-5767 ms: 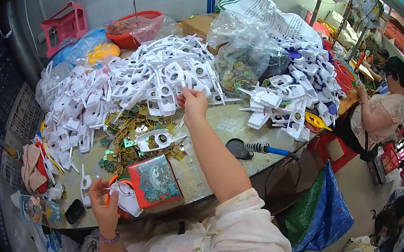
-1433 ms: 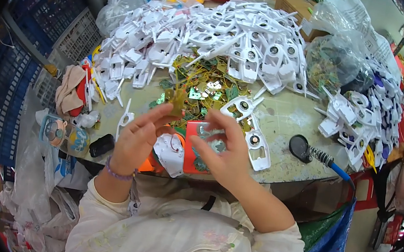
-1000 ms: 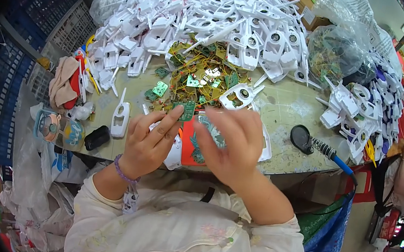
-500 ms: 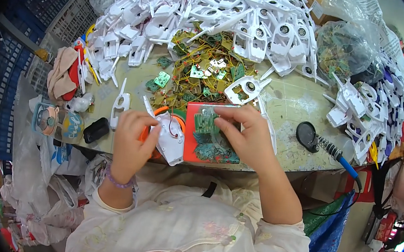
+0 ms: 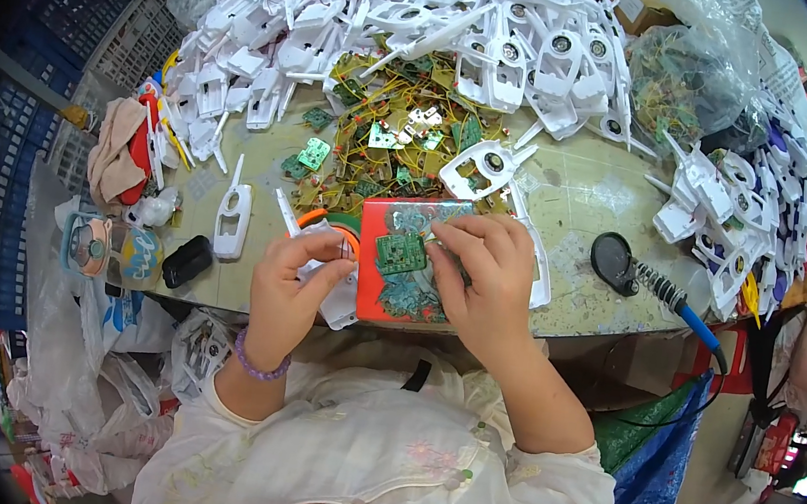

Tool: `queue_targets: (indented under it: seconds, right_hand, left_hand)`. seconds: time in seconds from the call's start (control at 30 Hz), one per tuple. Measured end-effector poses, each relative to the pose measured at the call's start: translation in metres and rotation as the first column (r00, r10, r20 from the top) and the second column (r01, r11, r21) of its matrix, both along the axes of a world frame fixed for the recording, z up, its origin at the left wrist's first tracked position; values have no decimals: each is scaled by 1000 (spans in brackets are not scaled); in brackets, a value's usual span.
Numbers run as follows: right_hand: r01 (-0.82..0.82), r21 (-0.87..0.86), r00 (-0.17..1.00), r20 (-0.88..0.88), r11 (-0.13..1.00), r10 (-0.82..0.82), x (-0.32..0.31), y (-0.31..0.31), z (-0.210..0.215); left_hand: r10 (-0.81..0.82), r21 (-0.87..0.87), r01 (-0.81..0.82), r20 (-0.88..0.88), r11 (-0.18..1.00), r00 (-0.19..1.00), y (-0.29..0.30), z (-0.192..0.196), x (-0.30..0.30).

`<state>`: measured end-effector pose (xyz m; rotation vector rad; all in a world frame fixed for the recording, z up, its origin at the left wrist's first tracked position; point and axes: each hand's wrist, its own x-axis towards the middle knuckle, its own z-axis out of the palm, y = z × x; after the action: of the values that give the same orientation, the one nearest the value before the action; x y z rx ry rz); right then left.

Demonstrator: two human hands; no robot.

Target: Assembling and soldering electronic components into plastic housings for toy walkie-talkies.

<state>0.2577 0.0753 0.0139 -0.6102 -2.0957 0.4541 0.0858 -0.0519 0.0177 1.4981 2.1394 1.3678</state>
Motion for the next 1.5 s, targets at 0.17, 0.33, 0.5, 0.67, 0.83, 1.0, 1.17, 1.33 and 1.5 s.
queue_targets:
  seconds: [0.17, 0.33, 0.5, 0.67, 0.83, 1.0, 1.17, 1.33, 1.5]
  right_hand:
    - [-83, 62, 996, 41, 995, 81, -4, -17, 10]
    - [-125, 146, 985, 137, 981, 105, -19, -26, 13]
    - [-129, 129, 981, 163, 983, 107, -23, -27, 11]
    - [-117, 94, 986, 130, 989, 104, -21, -29, 7]
    - [-165, 144, 973, 188, 976, 137, -24, -40, 2]
    - [-179, 157, 969, 197, 971, 147, -18, -42, -2]
    - [-188, 101, 969, 179, 977, 168, -8, -39, 6]
    - [66, 30, 988, 138, 997, -70, 2, -26, 4]
    - [31, 43, 979, 202, 999, -39, -10, -10, 10]
  left_hand:
    - [-37, -8, 38, 69, 999, 997, -5, 6, 3]
    - [-75, 1, 75, 28, 997, 997, -4, 6, 5]
    - [-103, 17, 103, -9, 995, 995, -5, 5, 3]
    - [-97, 26, 96, 42, 995, 994, -5, 4, 3]
    - [-87, 50, 87, -7, 995, 996, 2, -2, 1]
    - [-64, 66, 62, 25, 996, 998, 4, -1, 1]
    - [-181, 22, 187, -161, 982, 970, 4, -2, -5]
    - [-192, 39, 212, -289, 977, 938, 8, -1, -8]
    - [-243, 23, 265, -330, 964, 912, 10, -1, -9]
